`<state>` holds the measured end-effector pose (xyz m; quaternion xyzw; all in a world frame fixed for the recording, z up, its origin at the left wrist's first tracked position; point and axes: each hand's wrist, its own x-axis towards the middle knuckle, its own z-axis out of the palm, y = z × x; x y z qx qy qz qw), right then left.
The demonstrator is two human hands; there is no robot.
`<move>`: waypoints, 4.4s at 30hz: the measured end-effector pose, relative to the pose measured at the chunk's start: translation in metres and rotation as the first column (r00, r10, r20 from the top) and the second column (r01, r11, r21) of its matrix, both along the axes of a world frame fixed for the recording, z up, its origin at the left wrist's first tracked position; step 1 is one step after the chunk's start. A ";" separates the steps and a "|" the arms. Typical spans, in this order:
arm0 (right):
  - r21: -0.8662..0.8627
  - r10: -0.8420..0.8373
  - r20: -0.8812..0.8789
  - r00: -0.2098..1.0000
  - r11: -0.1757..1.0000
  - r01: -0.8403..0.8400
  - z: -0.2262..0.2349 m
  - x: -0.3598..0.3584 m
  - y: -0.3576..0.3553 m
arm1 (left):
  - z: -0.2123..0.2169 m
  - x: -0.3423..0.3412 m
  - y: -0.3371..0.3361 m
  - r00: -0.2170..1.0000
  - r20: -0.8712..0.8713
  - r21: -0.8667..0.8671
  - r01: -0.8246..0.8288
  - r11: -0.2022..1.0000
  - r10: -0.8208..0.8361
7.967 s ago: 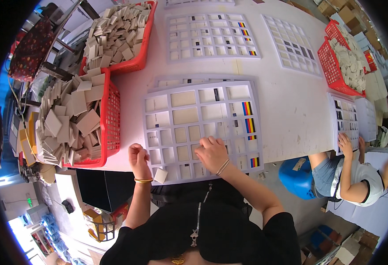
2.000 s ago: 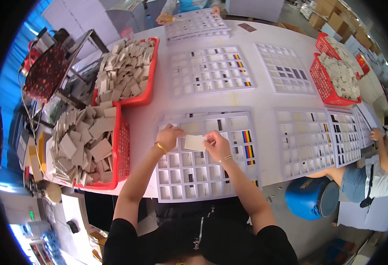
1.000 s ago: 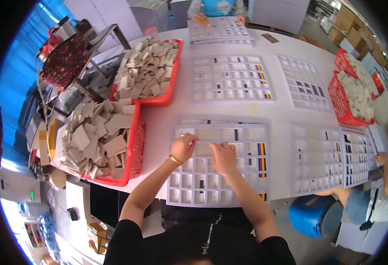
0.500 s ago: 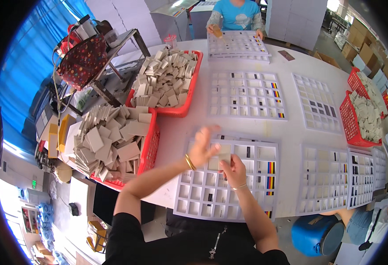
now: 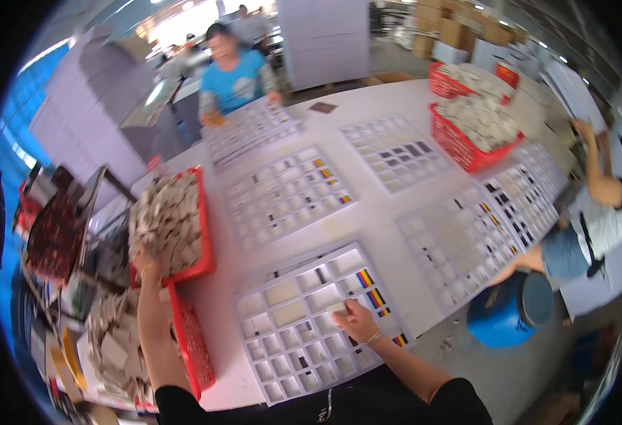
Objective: The person sorts small, rectangular ceramic tiles from red baskets into white grid trays. They pick up tiles one by one, inspect them, and place them into specific compartments within the trays. The person occasionally moves completed trays aside to make room for new ones.
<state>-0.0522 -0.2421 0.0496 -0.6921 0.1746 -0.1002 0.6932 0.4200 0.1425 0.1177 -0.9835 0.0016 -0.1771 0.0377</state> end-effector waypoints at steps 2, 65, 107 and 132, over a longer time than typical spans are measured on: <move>-0.058 -0.027 -0.025 0.999 0.998 0.025 0.009 0.002 0.003 | -0.007 0.016 -0.003 0.989 -0.127 -0.022 -0.081 0.996 0.078; 0.017 -0.014 0.224 0.975 1.000 0.010 0.048 0.002 0.085 | -0.020 -0.432 -0.195 0.729 0.125 -0.427 -0.573 -0.700 -0.673; -0.908 0.517 -0.088 0.851 0.310 -0.283 0.001 0.060 0.090 | -0.046 -0.423 -0.108 0.861 -0.334 -0.299 -0.483 -0.823 -0.384; -0.562 0.522 0.133 0.843 0.740 -0.370 0.034 0.041 0.091 | -0.049 -0.426 -0.136 0.628 -0.261 -0.196 -0.778 -0.597 -0.733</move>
